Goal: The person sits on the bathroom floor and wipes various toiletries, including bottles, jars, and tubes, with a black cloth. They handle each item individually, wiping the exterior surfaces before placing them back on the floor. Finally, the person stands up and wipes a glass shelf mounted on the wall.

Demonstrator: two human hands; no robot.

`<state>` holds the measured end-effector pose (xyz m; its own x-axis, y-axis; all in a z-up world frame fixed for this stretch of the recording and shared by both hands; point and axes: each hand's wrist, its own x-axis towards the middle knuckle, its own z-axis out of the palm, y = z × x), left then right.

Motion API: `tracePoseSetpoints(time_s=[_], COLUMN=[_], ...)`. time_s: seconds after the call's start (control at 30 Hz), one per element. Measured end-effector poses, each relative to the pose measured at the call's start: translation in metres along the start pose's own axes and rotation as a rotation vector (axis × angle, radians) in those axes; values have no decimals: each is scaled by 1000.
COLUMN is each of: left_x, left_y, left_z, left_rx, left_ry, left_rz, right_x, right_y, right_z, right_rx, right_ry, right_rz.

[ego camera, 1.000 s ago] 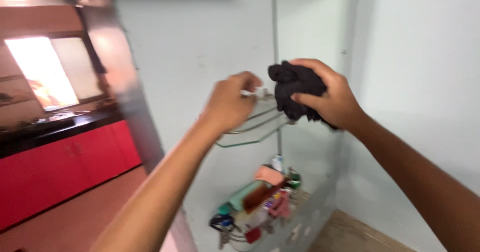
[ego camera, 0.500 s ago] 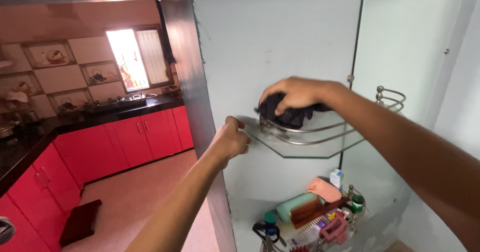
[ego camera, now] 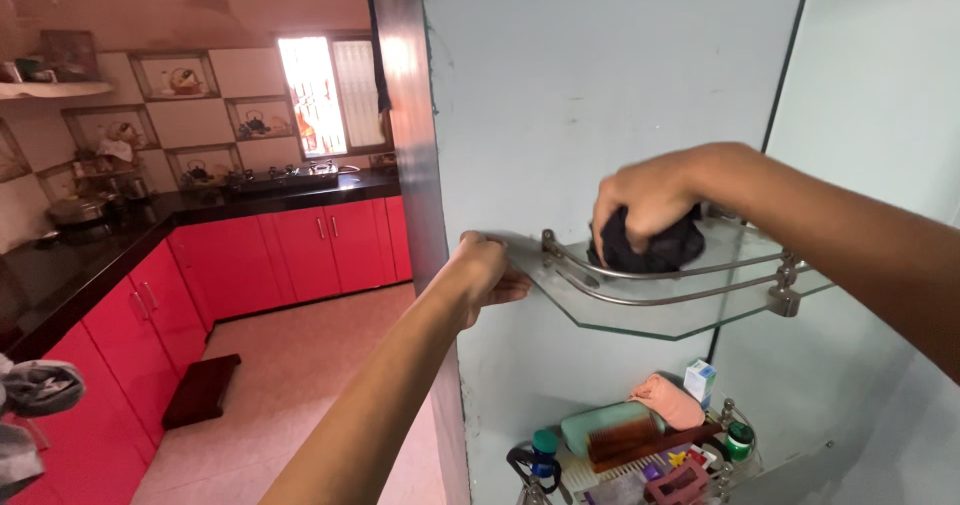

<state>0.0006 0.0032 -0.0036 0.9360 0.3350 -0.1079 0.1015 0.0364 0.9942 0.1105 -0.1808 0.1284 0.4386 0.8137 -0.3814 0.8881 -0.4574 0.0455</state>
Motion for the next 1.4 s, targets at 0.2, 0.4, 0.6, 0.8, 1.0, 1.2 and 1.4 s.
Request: tracePoseSetpoints(time_s=[0.2,0.4,0.6,0.8,1.0,1.2,1.4], left_x=[-5,-2,3,-1,-3,-3,-4], left_y=[-3,-7,-12,-4,-1,-2,-6], left_z=[-1,-1,-3,0,0,-1,-3], left_rx=[-136,-193,-195,-150,-103,-140,-170], left_ry=[-3,29,28,32,23,37,22], left_rz=[7,3,1,-12,3,-17,-9], right_x=[38,33,-5,14,30,12,11], right_y=[-13,-40,-30,-21,-39,-35,3], right_z=[14,16,4,6,24,26,32], right_rx=[116,69,-13,111,3,22,-99], right_ry=[346,135,10,280,226,224,211], right_rz=[-291,-56,144,-59,-16,6,175])
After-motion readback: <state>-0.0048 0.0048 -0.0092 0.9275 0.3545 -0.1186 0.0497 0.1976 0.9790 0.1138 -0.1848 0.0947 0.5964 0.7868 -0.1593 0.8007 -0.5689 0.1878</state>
